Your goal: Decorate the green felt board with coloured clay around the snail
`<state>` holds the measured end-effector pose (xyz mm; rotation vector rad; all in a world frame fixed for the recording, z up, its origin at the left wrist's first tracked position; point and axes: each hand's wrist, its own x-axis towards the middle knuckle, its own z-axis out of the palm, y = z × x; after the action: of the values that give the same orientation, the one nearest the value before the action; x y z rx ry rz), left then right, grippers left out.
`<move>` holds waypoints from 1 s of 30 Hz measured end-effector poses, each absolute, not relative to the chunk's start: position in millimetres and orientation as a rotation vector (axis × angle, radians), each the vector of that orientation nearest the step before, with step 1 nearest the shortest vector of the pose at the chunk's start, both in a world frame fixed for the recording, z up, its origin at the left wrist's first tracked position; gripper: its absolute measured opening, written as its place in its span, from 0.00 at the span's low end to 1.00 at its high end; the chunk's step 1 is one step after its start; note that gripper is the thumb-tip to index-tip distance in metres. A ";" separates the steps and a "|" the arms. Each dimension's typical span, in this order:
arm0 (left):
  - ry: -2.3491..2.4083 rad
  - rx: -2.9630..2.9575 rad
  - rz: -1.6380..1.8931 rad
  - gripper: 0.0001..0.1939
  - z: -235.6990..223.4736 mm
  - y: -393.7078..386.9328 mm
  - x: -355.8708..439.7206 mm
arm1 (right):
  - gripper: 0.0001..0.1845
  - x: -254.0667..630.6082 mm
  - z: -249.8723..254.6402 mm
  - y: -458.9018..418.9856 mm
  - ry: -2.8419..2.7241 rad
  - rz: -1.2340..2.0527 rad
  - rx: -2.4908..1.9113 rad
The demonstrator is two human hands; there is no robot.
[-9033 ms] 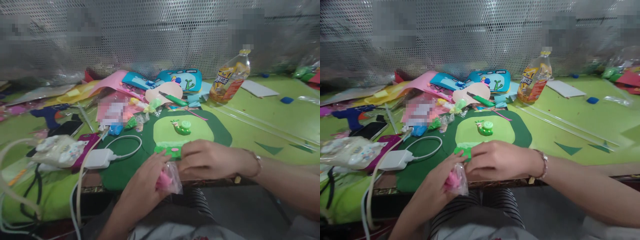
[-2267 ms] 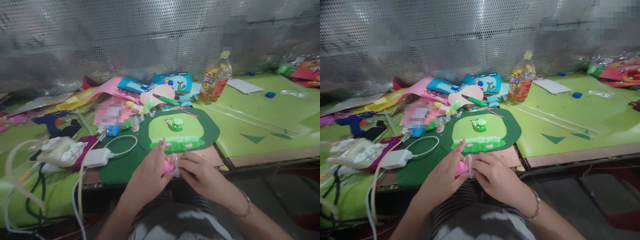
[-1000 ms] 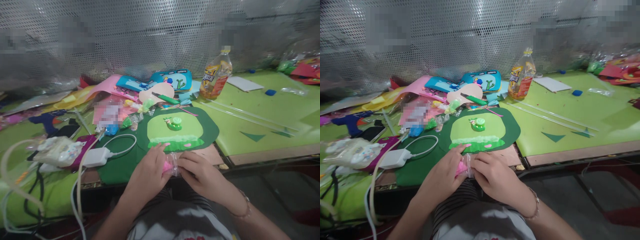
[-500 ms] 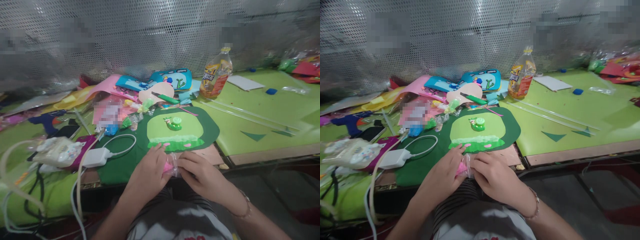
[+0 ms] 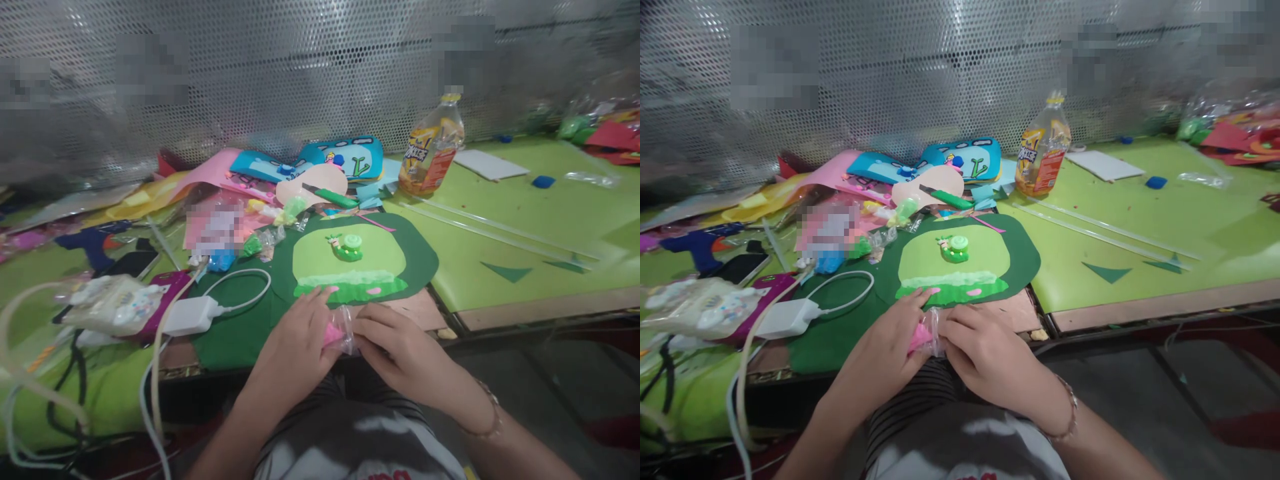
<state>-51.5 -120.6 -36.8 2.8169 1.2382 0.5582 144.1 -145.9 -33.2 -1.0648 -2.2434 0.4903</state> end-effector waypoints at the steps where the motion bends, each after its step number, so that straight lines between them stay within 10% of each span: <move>1: 1.237 2.813 0.558 0.23 -37.3 -120.5 -51.5 | 0.13 144.1 -33.2 -145.9 -2.244 0.484 -1.064; 30: 1.222 2.882 0.405 0.18 -24.8 -117.0 -43.5 | 0.11 142.8 -32.9 -145.8 -2.230 0.486 -1.108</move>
<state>-43.5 -117.0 -24.8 2.8820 1.2222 0.4052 142.8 -145.8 -32.9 -1.1083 -2.2300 0.4860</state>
